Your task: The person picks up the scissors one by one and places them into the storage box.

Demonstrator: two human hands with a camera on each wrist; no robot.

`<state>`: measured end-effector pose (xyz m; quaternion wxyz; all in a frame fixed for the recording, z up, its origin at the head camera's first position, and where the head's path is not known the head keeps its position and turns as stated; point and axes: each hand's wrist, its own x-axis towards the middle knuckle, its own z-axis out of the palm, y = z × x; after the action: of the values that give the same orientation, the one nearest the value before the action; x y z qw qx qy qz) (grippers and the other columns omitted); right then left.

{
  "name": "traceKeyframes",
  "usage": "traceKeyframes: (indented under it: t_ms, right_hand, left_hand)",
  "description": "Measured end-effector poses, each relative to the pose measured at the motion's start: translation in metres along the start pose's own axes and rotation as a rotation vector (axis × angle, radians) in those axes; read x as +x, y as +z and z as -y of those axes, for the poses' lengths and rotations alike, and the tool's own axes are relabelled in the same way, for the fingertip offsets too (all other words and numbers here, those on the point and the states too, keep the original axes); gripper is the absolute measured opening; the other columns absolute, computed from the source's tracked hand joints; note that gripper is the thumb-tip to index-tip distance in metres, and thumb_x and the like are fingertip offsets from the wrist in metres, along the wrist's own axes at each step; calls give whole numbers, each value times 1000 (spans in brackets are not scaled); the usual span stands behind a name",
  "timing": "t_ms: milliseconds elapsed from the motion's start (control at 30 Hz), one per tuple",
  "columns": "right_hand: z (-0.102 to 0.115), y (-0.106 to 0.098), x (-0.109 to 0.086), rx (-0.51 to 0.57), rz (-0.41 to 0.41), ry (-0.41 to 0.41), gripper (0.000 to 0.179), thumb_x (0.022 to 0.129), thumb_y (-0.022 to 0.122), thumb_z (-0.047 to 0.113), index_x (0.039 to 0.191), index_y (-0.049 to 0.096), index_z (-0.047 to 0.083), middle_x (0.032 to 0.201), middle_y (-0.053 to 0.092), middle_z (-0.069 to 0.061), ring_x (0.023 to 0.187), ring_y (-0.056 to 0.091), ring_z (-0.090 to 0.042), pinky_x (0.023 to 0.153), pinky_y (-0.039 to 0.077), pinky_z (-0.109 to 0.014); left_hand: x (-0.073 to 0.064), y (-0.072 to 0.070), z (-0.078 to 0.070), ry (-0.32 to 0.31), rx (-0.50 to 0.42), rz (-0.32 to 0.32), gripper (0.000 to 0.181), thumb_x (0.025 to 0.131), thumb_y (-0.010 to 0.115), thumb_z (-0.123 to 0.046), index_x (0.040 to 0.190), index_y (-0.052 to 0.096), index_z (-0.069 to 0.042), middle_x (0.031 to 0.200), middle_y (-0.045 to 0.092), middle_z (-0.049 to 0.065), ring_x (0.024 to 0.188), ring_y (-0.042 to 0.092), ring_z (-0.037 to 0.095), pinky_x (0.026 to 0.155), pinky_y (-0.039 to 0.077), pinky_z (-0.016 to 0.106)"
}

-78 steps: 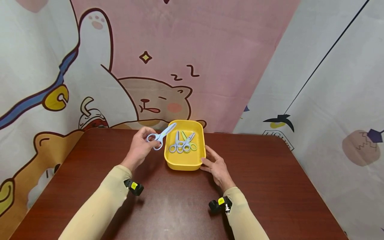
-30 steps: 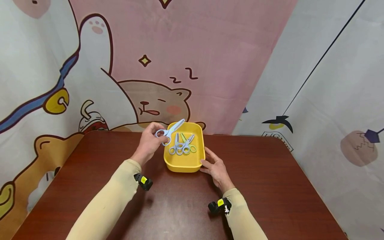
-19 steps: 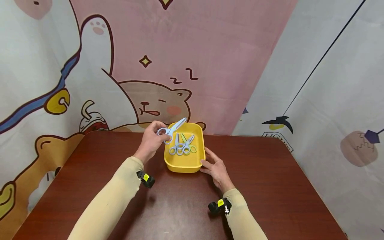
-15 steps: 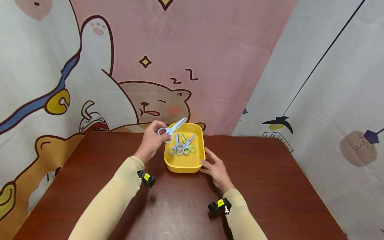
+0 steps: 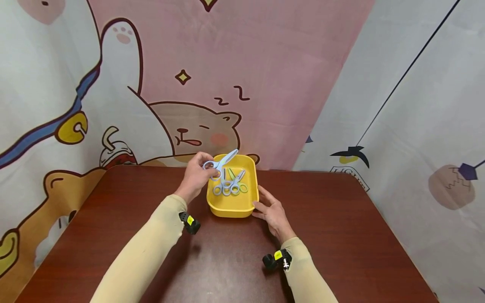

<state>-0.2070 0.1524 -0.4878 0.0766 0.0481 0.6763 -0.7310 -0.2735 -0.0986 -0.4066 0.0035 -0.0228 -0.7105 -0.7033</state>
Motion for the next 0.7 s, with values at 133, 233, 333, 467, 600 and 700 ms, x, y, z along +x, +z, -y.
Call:
traceKeyframes:
  t_ms: [133, 233, 333, 467, 600, 700]
  right_hand:
    - [1, 0, -1, 1, -3, 3, 63, 102, 62, 3, 160, 41, 17, 152, 44, -22, 123, 62, -40, 98, 54, -53]
    - [1, 0, -1, -3, -1, 3, 63, 102, 62, 3, 160, 40, 17, 153, 44, -22, 122, 63, -40, 98, 54, -53]
    - [0, -1, 0, -8, 3, 0, 63, 102, 61, 4, 160, 40, 17, 153, 43, -22, 122, 63, -39, 98, 55, -52]
    - [-1, -2, 1, -9, 7, -1, 63, 103, 61, 4, 160, 40, 18, 154, 43, -22, 123, 63, -39, 97, 55, -51]
    - [-2, -2, 2, -11, 11, -3, 63, 103, 61, 4, 160, 40, 18, 155, 44, -22, 124, 62, -40, 98, 55, -52]
    - [-2, -2, 2, -8, 11, -5, 64, 102, 62, 4, 160, 39, 18, 154, 44, -22, 124, 62, -41, 98, 55, -53]
  left_hand:
    - [1, 3, 1, -18, 11, -1, 40, 84, 68, 15, 119, 52, 5, 110, 56, 15, 93, 57, 23, 73, 57, 26]
    - [1, 4, 1, -34, 31, -2, 41, 85, 68, 14, 121, 52, 5, 112, 56, 15, 94, 59, 24, 75, 58, 27]
    - [3, 5, 1, -50, 58, 0, 44, 85, 70, 11, 125, 52, 5, 115, 56, 14, 96, 60, 26, 79, 59, 31]
    - [5, 6, 1, -58, 101, -8, 42, 83, 73, 8, 120, 55, 0, 116, 58, 13, 98, 60, 26, 86, 58, 40]
    - [8, 9, 3, -54, 104, -14, 38, 82, 72, 9, 115, 56, -3, 115, 58, 13, 96, 61, 25, 86, 59, 43]
    - [11, 11, 4, -51, 94, -13, 37, 82, 71, 10, 113, 56, -2, 114, 58, 14, 92, 61, 25, 79, 59, 37]
